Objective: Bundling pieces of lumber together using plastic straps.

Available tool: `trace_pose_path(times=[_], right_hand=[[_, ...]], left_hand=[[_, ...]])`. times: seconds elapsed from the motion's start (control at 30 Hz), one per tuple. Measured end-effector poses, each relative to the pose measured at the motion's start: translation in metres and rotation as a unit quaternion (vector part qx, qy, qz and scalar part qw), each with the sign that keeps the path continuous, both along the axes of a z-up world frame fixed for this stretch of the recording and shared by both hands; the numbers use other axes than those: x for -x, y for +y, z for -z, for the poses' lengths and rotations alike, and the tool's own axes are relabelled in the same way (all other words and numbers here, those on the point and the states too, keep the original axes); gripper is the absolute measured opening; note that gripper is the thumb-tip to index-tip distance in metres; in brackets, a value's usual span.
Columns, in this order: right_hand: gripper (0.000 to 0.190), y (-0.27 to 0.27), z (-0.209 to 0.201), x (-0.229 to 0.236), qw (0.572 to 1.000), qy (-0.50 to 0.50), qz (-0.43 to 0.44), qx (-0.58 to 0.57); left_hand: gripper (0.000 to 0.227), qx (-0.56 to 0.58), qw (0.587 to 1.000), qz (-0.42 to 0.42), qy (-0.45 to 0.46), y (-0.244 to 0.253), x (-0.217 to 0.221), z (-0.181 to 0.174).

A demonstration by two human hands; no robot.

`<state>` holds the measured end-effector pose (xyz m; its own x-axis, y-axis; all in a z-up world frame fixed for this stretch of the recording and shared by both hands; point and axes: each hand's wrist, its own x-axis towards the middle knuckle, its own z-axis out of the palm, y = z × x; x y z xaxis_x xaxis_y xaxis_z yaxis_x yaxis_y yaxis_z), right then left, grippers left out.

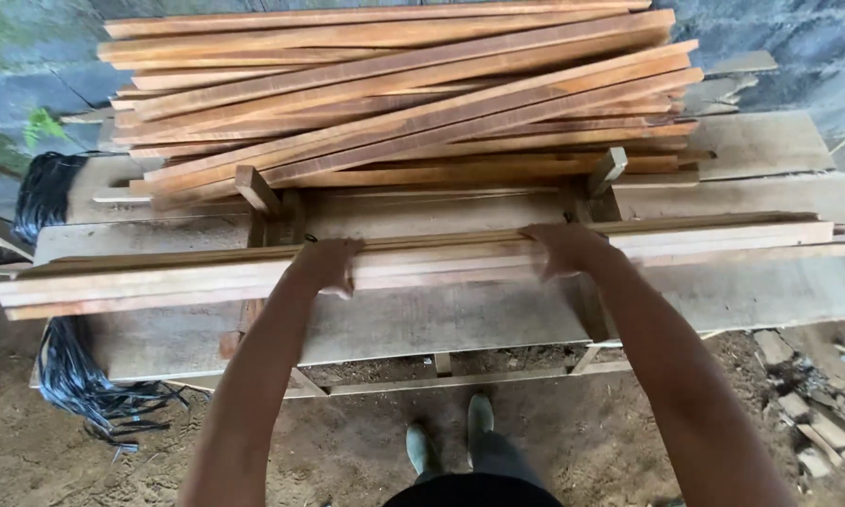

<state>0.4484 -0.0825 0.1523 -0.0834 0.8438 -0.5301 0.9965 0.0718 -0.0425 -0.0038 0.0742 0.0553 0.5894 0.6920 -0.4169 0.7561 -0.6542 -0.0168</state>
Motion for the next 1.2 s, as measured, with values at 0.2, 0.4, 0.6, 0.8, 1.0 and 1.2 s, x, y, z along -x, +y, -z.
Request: trace_pose_path(times=[0.2,0.4,0.6,0.8,1.0,1.2], right_hand=[[0.104,0.018,0.055,-0.049,0.986,-0.064,0.076,-0.133],[0.135,0.028,0.085,-0.043,0.969,-0.091,0.120,-0.194],[0.123,0.075,0.087,0.070,0.981,-0.066,0.047,-0.176],[0.101,0.107,0.099,0.138,0.963,-0.062,-0.070,-0.251],[0.100,0.053,0.047,0.053,0.965,0.137,0.028,-0.223],[0.092,0.033,0.025,-0.025,0.964,0.027,0.050,-0.260]], left_hand=[[0.085,-0.093,0.988,-0.086,-0.088,0.001,0.014,-0.025],[0.119,-0.198,0.963,-0.112,-0.143,-0.003,0.002,-0.019],[0.124,-0.103,0.977,-0.102,-0.159,0.011,-0.069,0.021],[0.118,-0.240,0.953,0.025,-0.184,0.014,-0.138,0.054],[0.121,-0.054,0.967,-0.118,-0.221,0.020,-0.065,0.026],[0.090,-0.390,0.851,0.055,-0.347,0.033,-0.011,0.008]])
